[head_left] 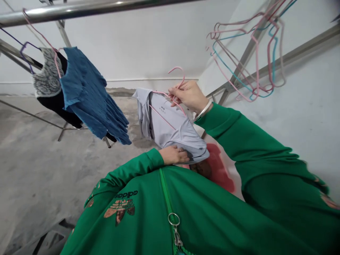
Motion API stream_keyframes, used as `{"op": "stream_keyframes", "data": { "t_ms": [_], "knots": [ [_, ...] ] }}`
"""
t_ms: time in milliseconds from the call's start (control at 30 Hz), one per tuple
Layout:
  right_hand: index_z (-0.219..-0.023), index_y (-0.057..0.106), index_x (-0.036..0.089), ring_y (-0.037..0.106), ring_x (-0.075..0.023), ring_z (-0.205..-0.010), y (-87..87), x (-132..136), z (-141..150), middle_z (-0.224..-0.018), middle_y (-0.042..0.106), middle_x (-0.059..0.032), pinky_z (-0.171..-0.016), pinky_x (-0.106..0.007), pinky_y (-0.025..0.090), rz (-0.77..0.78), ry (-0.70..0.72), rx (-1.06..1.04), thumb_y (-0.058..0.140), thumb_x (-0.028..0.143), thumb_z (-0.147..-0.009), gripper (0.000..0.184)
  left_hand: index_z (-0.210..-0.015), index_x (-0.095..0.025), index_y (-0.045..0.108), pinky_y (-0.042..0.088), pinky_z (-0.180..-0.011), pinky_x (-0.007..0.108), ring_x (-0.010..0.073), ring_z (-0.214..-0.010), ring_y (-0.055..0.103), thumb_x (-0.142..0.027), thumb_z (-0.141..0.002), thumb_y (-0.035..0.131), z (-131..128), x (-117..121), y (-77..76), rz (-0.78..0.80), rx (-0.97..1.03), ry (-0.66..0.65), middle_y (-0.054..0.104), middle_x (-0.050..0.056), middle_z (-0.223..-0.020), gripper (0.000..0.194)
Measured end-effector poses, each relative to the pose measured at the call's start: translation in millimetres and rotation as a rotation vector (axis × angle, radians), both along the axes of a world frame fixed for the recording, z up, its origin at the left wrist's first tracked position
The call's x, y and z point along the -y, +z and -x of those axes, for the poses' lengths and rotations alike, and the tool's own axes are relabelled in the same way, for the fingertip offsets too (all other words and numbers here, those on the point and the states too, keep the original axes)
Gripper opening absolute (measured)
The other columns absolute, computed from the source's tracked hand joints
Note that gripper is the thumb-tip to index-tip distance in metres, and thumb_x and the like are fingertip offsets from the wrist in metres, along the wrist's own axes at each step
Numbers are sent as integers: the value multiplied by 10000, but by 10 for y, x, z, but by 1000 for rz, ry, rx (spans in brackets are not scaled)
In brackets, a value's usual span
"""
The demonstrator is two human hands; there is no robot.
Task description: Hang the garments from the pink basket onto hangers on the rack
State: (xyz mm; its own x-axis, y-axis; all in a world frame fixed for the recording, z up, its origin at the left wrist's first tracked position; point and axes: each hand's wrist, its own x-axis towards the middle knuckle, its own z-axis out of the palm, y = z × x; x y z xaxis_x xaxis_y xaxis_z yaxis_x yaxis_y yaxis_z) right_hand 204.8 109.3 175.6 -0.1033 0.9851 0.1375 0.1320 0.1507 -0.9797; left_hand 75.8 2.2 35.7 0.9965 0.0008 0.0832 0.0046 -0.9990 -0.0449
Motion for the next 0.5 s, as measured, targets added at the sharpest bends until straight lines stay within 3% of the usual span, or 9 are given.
{"op": "stream_keyframes", "data": {
  "t_ms": [133, 233, 367, 500],
  "knots": [
    [-707, 567, 151, 490, -61, -440, 15, -60, 60, -489, 497, 42, -471, -185, 530, 8, -10, 7, 686, 319, -833, 241, -1341, -175, 475, 426, -646, 307, 174, -745, 607, -235, -968, 335, 100, -55, 171, 41, 123, 221, 651, 88, -878, 402],
    [-671, 565, 156, 493, -62, -444, 15, -129, 96, -490, 503, 38, -465, -183, 525, 33, -4, 17, 681, 326, -838, 265, -1425, -187, 390, 421, -645, 307, 179, -709, 611, -241, -970, 305, 71, -71, 338, 53, 134, 395, 654, 79, -854, 466],
    [-622, 555, 162, 489, -64, -448, 16, -175, 136, -494, 507, 33, -483, -194, 522, 77, -18, 21, 699, 303, -824, 285, -1431, -211, 397, 408, -616, 293, 175, -679, 621, -252, -962, 334, 32, -58, 348, 151, -1, 381, 672, 66, -847, 475],
    [-605, 569, 162, 481, -74, -452, 27, -164, 158, -511, 517, 24, -491, -224, 523, 61, -59, 50, 668, 248, -842, 271, -1266, -190, 550, 414, -652, 288, 168, -756, 628, -301, -982, 311, 46, -39, 301, 195, 81, 293, 680, 75, -906, 387]
  ]
}}
